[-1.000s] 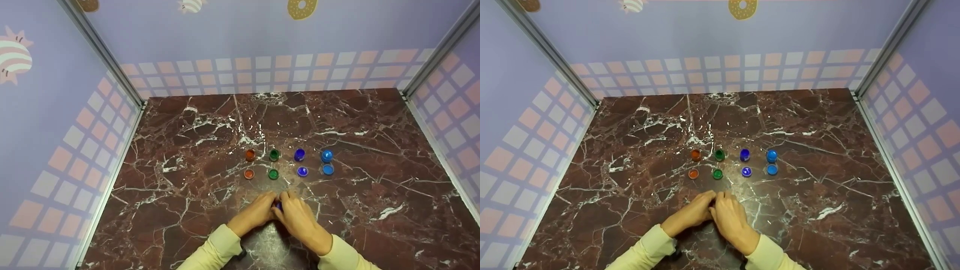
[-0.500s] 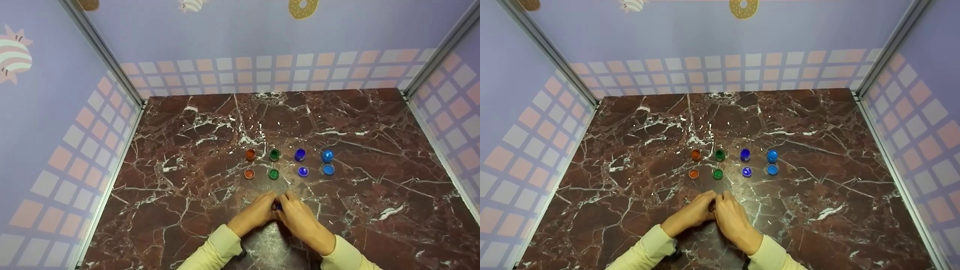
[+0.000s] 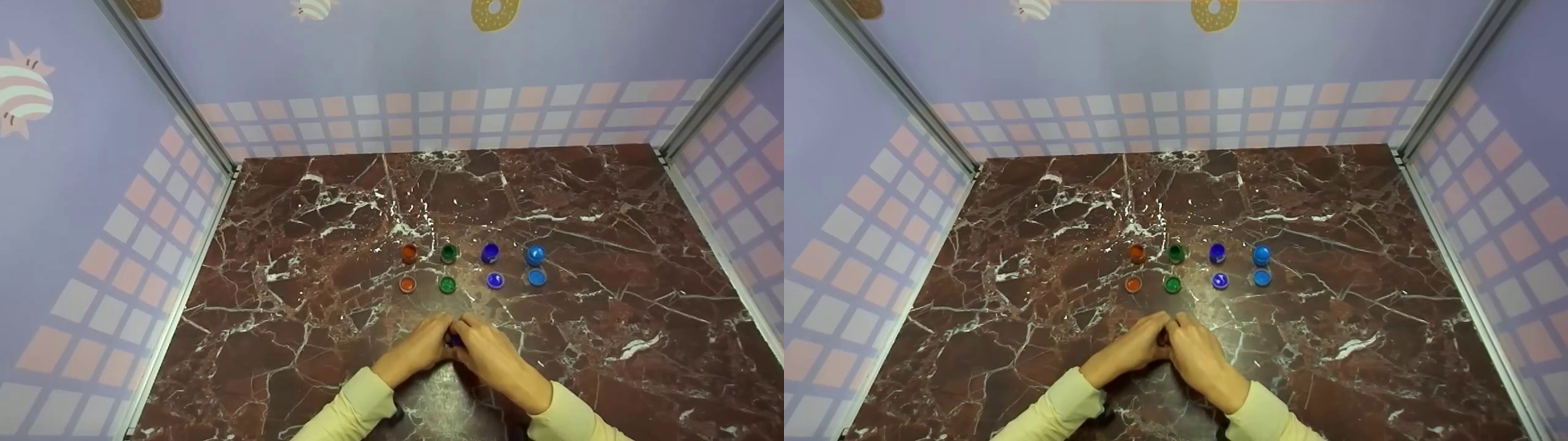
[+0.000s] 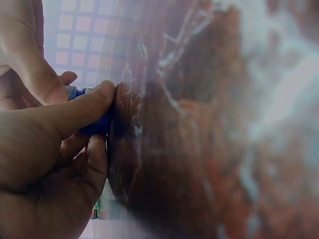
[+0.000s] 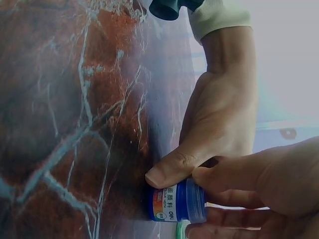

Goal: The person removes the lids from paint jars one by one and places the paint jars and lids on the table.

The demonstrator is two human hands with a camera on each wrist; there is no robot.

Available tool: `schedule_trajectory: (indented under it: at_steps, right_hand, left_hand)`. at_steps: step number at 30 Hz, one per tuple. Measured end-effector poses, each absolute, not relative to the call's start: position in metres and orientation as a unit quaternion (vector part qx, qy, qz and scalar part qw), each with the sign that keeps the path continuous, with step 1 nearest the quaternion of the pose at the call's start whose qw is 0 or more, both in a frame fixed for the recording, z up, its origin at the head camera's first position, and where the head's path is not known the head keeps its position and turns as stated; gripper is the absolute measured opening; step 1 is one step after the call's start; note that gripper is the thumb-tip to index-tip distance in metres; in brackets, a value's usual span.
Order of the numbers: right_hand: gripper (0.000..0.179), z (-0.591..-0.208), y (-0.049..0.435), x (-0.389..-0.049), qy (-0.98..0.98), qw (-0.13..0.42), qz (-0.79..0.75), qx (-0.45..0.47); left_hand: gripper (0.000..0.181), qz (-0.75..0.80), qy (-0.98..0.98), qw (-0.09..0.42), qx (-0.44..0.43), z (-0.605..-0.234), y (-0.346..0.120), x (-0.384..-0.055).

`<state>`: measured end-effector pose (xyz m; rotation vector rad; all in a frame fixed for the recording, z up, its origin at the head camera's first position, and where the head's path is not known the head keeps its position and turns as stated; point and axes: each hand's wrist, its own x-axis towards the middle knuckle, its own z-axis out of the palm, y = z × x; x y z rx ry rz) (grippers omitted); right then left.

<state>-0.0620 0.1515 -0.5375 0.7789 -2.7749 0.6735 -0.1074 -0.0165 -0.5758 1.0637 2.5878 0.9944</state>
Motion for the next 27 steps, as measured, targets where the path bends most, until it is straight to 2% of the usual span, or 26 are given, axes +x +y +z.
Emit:
schedule_trajectory:
  at_steps: [8,19,23,27]
  right_hand:
    - [0.028,-0.543,0.156,-0.064,-0.925,0.113,0.212,0.295]
    - [0.028,-0.552,0.17,-0.068,-0.882,0.116,0.272,0.366]
    - [0.025,-0.55,0.176,-0.065,-0.876,0.091,0.324,0.345]
    - [0.019,-0.546,0.177,-0.065,-0.886,0.083,0.373,0.262]
  left_hand:
    - [0.044,0.328,0.868,0.072,0.366,-0.577,-0.018,-0.107]
    - [0.036,0.336,0.869,0.076,0.356,-0.579,-0.016,-0.109]
    - [0.038,0.344,0.868,0.086,0.347,-0.579,-0.016,-0.109]
    - [0.039,0.35,0.869,0.099,0.336,-0.579,-0.015,-0.109]
